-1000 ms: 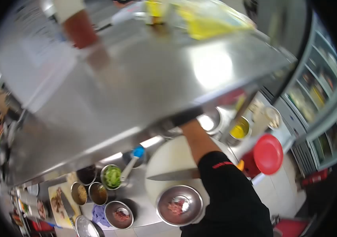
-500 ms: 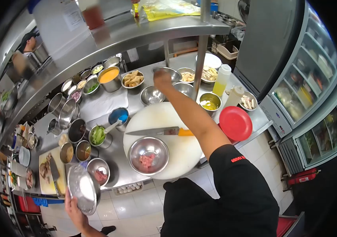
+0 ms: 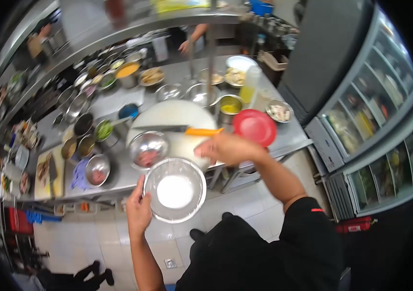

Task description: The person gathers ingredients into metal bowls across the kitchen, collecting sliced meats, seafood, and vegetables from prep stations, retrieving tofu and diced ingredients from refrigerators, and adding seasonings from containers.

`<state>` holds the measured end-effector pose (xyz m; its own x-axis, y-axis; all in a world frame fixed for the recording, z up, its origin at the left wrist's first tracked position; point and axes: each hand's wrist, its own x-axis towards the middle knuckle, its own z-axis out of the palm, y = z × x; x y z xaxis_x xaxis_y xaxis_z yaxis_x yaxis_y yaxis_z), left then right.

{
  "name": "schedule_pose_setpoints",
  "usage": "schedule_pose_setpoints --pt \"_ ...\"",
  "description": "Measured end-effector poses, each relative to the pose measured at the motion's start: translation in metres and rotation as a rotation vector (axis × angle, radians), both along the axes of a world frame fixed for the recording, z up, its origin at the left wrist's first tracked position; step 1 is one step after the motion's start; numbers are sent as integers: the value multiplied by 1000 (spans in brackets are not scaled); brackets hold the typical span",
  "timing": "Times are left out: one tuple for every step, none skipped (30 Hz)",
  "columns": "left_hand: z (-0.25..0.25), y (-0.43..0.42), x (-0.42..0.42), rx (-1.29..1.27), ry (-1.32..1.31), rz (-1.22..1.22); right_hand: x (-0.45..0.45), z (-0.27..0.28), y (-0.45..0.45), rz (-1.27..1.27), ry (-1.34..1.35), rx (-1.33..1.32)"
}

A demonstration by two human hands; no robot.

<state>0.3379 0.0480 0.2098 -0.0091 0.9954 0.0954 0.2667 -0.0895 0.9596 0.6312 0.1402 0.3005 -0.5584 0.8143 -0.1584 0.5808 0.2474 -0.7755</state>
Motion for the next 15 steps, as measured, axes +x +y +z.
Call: schedule_pose_setpoints --pt "-7 -3 22 6 18 -8 19 -6 -22 10 -10 80" --pt "-10 -7 49 16 12 -39 40 -13 -40 -6 -21 93" --pt "-10 -13 80 -36 -67 -88 65 -23 -55 -61 18 50" --pt "-12 -20 110 -90 -138 -132 94 -34 -68 -73 -5 107" --pt "-23 -22 140 -107 -165 -172 124 -41 -85 -126 40 153" --pt "-32 -22 172 -94 -137 -237 157 -49 -102 -216 47 133" --pt "-38 -23 206 -84 -109 -301 191 -58 -120 -305 56 109" --pt "-46 -22 244 -115 -94 -363 227 -70 -137 -314 61 108" --pt "-49 -22 283 -155 -79 -423 264 -85 -153 -477 236 -13" --pt "-42 -23 327 -229 -77 -461 304 -97 -166 -639 410 -141" --pt "-46 -22 368 -185 -42 -533 344 -106 -178 -650 420 -173" --pt "-50 -22 407 -148 -4 -609 381 -116 -190 -739 321 -106" --pt "-46 -22 445 -155 -9 -684 414 -125 -204 -824 218 -33" --pt "-58 -22 479 -130 16 -735 443 -132 -219 -835 227 -49" --pt "-68 -18 511 -88 33 -780 472 -134 -227 -906 171 -58"
